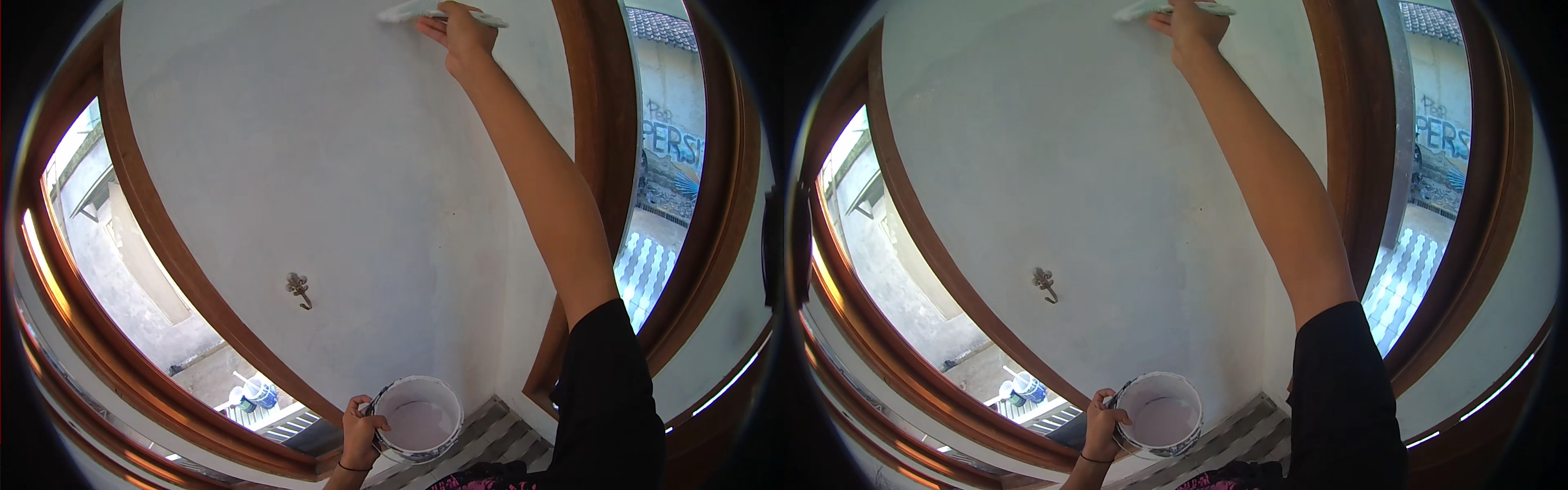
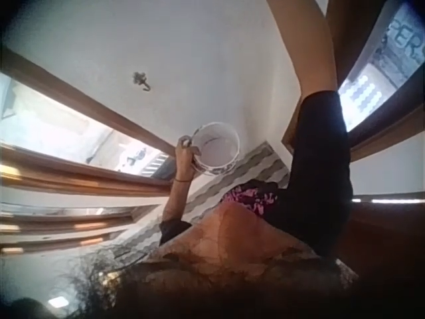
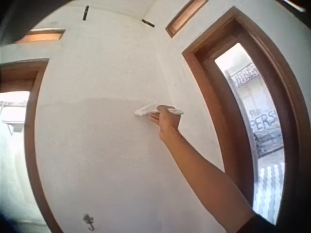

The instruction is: Painting an interior wall using a brush and white paint from a bucket.

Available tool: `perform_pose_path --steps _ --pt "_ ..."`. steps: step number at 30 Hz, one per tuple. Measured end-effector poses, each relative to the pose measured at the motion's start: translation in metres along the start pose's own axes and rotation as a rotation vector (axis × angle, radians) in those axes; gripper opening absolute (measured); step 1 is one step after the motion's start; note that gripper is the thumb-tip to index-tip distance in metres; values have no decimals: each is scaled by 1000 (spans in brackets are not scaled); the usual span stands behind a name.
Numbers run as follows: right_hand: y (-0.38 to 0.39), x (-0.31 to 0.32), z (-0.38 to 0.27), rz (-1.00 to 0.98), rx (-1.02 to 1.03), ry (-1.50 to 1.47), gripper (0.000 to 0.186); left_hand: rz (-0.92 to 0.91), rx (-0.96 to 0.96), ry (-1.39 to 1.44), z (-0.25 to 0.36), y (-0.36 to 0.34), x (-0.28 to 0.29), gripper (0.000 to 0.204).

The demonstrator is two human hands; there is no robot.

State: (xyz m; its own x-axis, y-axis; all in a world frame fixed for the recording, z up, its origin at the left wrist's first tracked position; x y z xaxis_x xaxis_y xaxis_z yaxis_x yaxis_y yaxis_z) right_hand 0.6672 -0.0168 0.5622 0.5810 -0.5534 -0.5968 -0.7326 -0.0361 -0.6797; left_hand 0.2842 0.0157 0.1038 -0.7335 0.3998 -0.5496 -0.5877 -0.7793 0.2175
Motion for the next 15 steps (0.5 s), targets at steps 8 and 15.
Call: perform_pose_path --steps 8,15 --pt "61 60 76 192 -52 -112 27 39 -13 19 -8 1 22 59" --pt "176 165 103 259 -273 128 22 -11 -8 -95 2 5 10 58"
Point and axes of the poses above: each hand's wrist, its own y-axis away from the middle knuckle, its own x-axis out of the back of the hand, z = x × y, the point moved 1 cm from there along -y, towards the middle knuckle, and after that the axes turned 10 degrees about y, right-handed, at the moved point
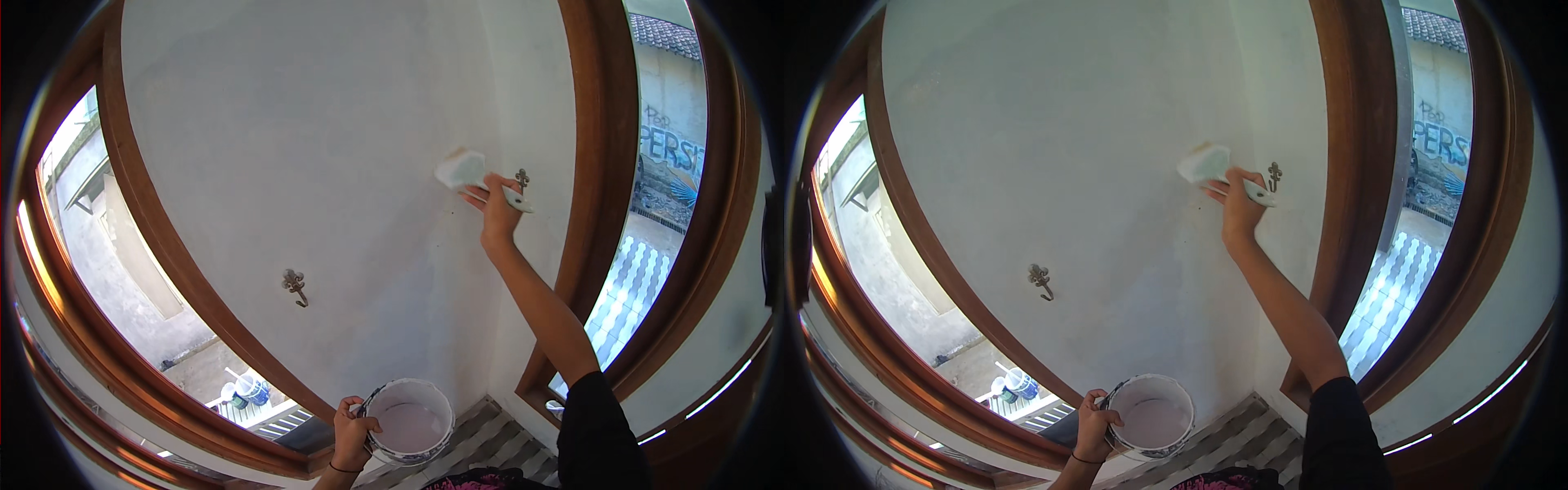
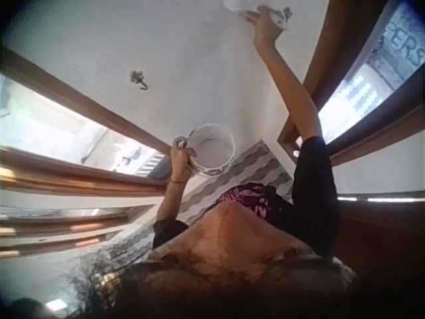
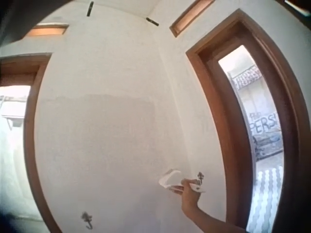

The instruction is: Painting an interior wall using a brush and white paint from a bucket.

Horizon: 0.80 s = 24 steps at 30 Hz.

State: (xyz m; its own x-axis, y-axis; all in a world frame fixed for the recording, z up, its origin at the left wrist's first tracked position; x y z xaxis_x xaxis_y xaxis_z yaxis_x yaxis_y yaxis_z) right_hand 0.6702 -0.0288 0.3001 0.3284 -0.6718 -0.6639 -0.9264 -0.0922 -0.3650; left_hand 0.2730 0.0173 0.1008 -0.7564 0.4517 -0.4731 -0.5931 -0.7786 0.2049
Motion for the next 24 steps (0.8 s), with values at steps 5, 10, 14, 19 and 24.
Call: perform_pose_path --steps 5,10,14,19,24 --pt "-43 8 -53 -194 271 271 15 3 22 78 0 -1 -10 59" --pt "-91 -60 -139 -337 1116 609 35 23 7 144 -13 0 -11 60" --pt "-107 -90 -130 -516 1566 760 35 19 -3 148 -30 -5 3 60" --pt "-85 -52 -63 -472 1539 789 35 122 -67 117 -39 -12 1 62" --pt "-39 19 -15 -608 1389 892 35 133 -36 97 -34 -15 -15 62"
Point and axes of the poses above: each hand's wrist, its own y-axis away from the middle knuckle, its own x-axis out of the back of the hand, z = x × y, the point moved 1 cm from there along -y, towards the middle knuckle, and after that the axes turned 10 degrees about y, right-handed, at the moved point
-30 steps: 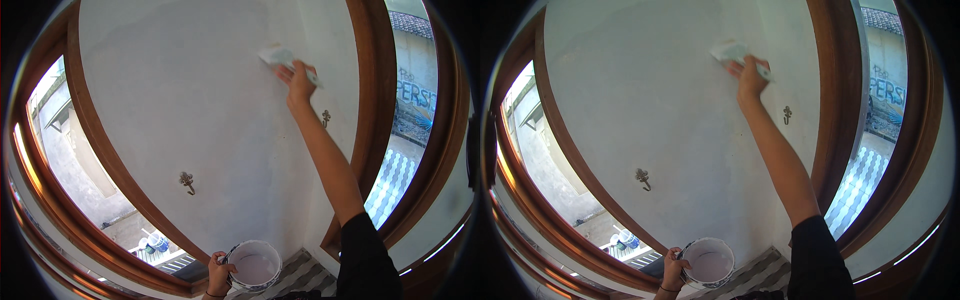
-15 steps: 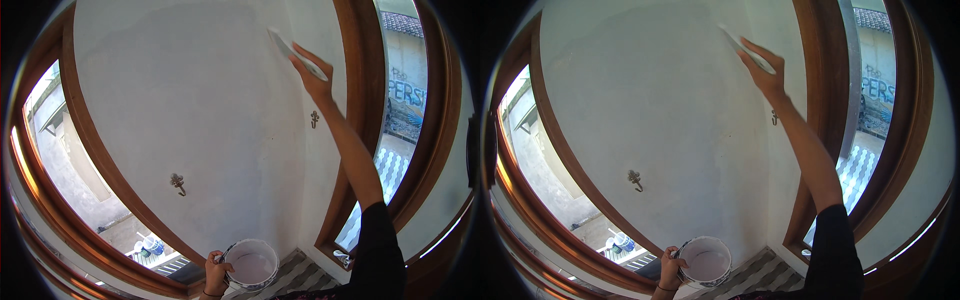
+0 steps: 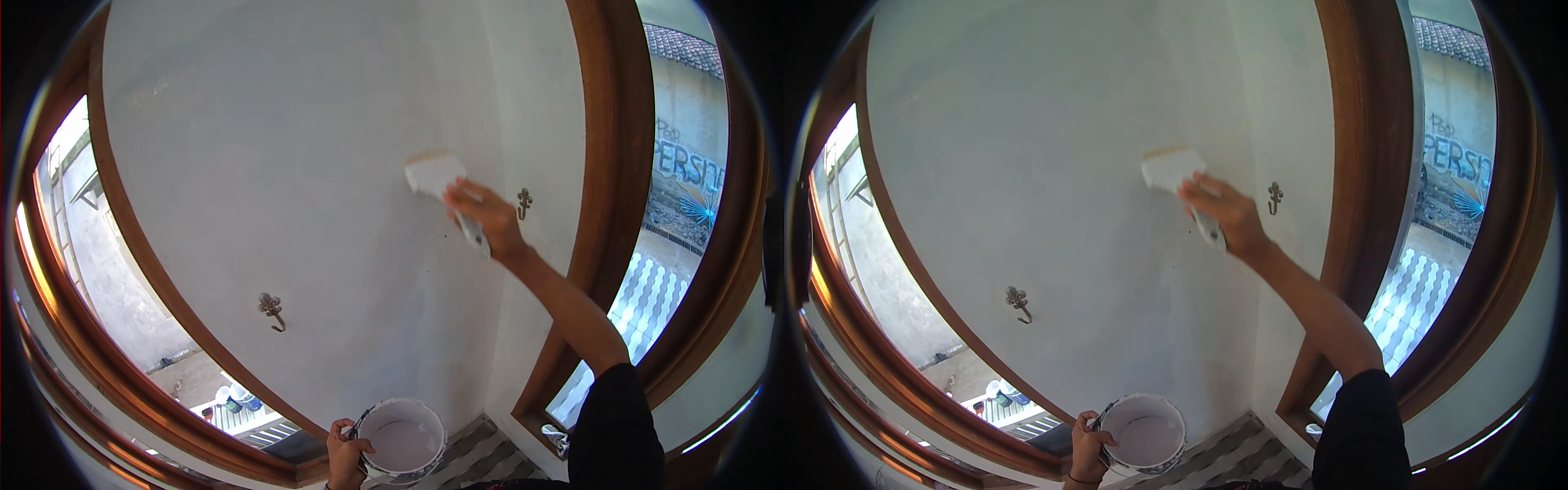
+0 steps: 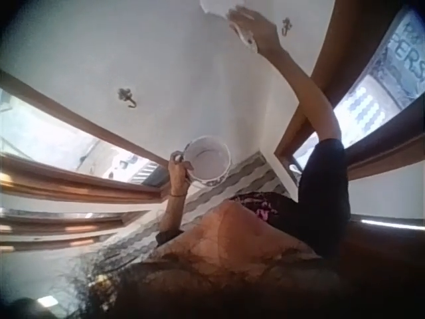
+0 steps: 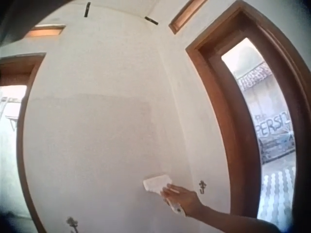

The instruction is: Painting an interior wall using a brush and white paint from a bucket.

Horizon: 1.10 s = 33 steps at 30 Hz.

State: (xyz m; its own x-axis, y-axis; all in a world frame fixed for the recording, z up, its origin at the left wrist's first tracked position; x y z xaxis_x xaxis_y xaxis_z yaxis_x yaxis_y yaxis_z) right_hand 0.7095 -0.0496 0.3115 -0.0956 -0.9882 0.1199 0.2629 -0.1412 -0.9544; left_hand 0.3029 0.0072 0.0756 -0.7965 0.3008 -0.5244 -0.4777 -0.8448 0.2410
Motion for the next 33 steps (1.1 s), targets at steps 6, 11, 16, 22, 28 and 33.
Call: perform_pose_path --steps 6,11,16,22,28,33 --pt "89 21 -23 -325 19 -131 38 -23 -39 51 3 0 -33 61" --pt "77 32 -16 -571 143 -242 39 -37 -10 67 0 8 -43 61" --pt "1 24 8 -745 111 -445 36 -50 10 26 -10 18 -35 60" --pt "-60 27 18 -813 67 -432 27 -6 -33 69 -7 31 -29 60" --pt "-103 43 30 -530 135 -344 27 31 -96 38 -10 32 -18 60" --pt "-70 14 19 61 266 6 33 61 -105 94 -9 41 -21 58"
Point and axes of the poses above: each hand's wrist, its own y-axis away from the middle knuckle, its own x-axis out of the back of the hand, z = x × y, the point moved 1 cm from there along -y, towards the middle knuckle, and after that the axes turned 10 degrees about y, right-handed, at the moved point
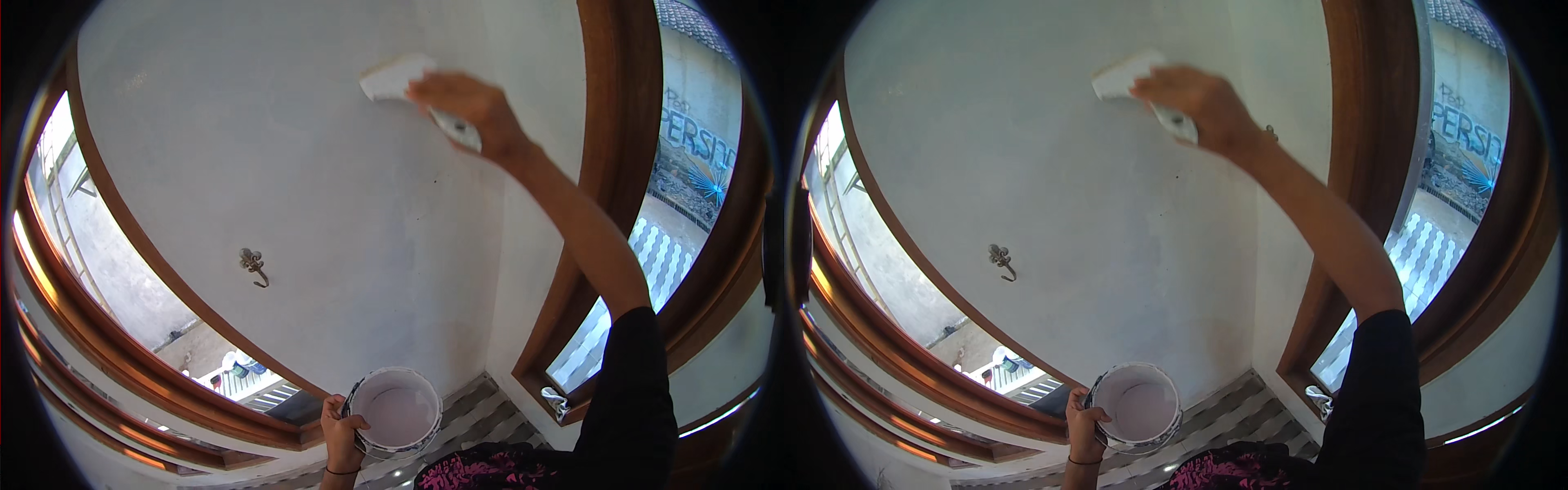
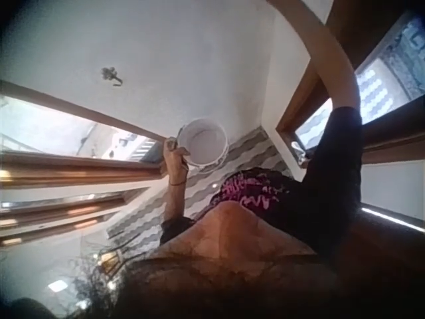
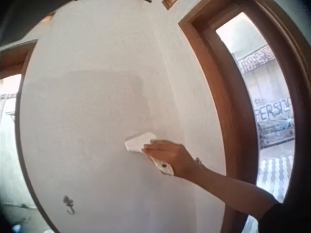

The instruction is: Painting an interior wall using a brush and white paint from a bucket.

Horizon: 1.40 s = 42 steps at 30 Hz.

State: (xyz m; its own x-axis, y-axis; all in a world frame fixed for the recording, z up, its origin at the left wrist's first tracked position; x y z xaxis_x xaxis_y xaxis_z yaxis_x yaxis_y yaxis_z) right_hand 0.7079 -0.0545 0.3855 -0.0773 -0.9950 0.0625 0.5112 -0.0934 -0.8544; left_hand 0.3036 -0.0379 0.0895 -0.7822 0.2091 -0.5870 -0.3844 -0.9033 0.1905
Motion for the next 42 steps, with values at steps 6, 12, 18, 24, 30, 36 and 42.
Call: perform_pose_path --steps 6,12,18,24,30,36,42 --pt "126 -17 -89 -26 -221 -13 27 13 -28 -41 1 4 6 56" --pt "200 -7 -150 -182 -310 -95 23 22 -41 -123 -11 3 14 56" --pt "231 13 -159 -322 -309 -188 19 10 -25 -224 -37 9 26 55" --pt "204 -6 -115 -742 -258 -503 29 16 -7 -212 -49 24 30 55" --pt "117 3 -51 -542 -286 -479 25 55 -27 -211 -43 38 22 55" --pt "47 21 -31 -90 -98 -34 21 82 -62 -222 -40 41 14 54" --pt "83 -15 -54 95 -185 18 25 90 -39 -204 -46 39 7 56"
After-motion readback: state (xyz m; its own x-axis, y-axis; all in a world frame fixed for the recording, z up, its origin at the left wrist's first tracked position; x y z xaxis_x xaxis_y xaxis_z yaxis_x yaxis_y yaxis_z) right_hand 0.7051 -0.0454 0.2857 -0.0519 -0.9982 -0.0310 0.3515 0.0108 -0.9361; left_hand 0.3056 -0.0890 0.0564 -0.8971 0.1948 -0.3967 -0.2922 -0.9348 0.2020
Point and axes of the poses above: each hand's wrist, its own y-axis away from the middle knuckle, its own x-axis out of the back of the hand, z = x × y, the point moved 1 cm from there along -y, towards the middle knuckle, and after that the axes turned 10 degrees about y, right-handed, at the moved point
